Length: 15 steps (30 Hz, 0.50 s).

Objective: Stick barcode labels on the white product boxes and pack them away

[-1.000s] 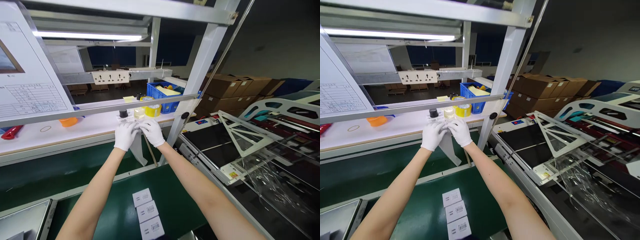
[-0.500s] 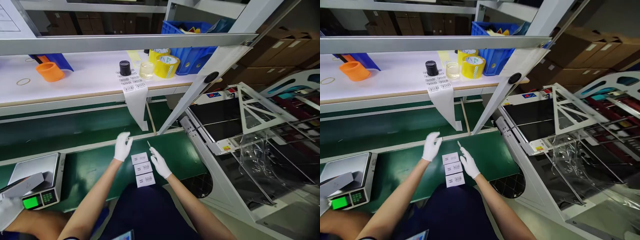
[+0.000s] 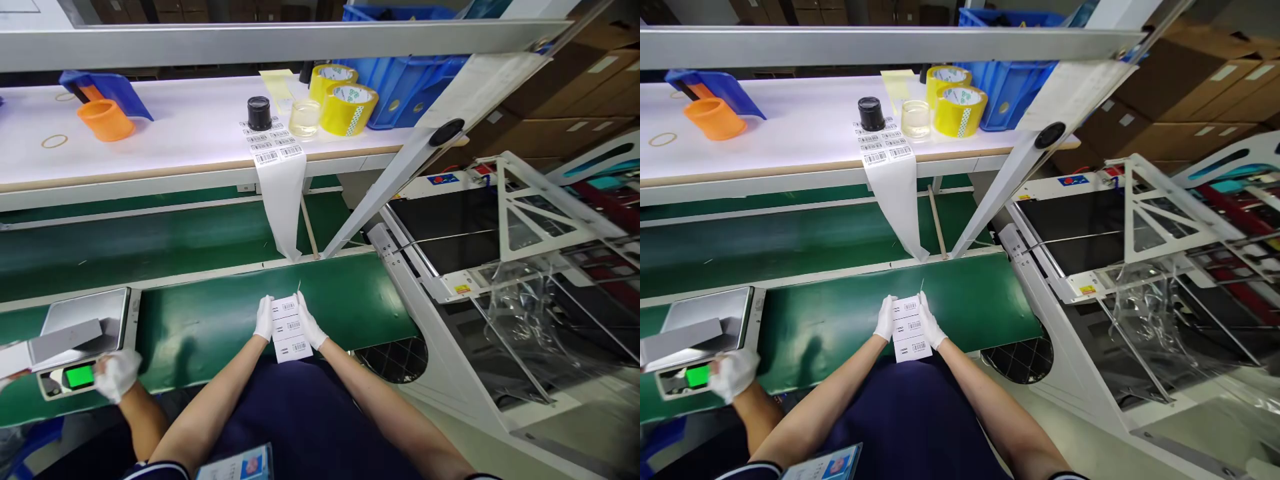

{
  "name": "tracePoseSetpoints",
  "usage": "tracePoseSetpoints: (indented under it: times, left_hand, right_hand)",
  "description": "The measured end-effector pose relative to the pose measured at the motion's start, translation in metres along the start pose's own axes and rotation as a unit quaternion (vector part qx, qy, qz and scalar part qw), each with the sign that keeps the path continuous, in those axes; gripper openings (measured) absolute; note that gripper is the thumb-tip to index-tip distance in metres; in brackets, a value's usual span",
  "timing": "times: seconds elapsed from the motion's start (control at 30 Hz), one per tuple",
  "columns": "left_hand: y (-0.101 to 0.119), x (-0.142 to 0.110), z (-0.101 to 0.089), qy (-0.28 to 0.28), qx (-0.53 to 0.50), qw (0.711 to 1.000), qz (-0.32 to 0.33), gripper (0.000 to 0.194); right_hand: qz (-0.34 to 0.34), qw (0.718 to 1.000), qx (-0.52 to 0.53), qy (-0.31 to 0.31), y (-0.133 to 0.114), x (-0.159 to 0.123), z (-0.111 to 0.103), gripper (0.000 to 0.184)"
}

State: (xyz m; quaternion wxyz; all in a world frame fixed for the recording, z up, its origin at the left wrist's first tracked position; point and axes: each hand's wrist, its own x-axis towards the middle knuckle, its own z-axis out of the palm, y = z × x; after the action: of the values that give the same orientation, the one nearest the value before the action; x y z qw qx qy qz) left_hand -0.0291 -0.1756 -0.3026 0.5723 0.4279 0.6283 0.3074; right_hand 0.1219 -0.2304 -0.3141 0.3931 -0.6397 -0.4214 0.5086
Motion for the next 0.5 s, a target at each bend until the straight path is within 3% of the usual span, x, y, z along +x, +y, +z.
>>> tracePoseSetpoints:
  times: [0.13, 0.23, 0.33, 0.4, 0.5]
  left_hand:
    - [0.024, -0.007, -0.018, 0.014, 0.136, 0.988, 0.077, 0.037]
    - [0.054, -0.025, -0.054, -0.004, 0.219, 0.963, 0.158, 0.022]
    - [0.088, -0.048, -0.104, -0.032, 0.314, 0.919, 0.239, 0.036]
    - [0.106, -0.061, -0.144, -0.028, 0.417, 0.87, 0.261, 0.045]
    - [0.112, -0.068, -0.209, -0.019, 0.581, 0.793, 0.185, 0.082]
  right_hand:
    - [0.01, 1.0, -0.024, -0.013, -0.011, -0.005, -0.005, 0.081]
    - [-0.022, 0.995, -0.093, 0.037, -0.016, -0.009, -0.017, 0.076]
    - [-0.073, 0.985, -0.136, 0.076, -0.016, -0.012, -0.031, 0.067]
    - [-0.078, 0.983, -0.142, 0.087, -0.016, -0.015, -0.039, 0.064]
    - [-0.071, 0.983, -0.144, 0.094, -0.021, -0.019, -0.045, 0.061]
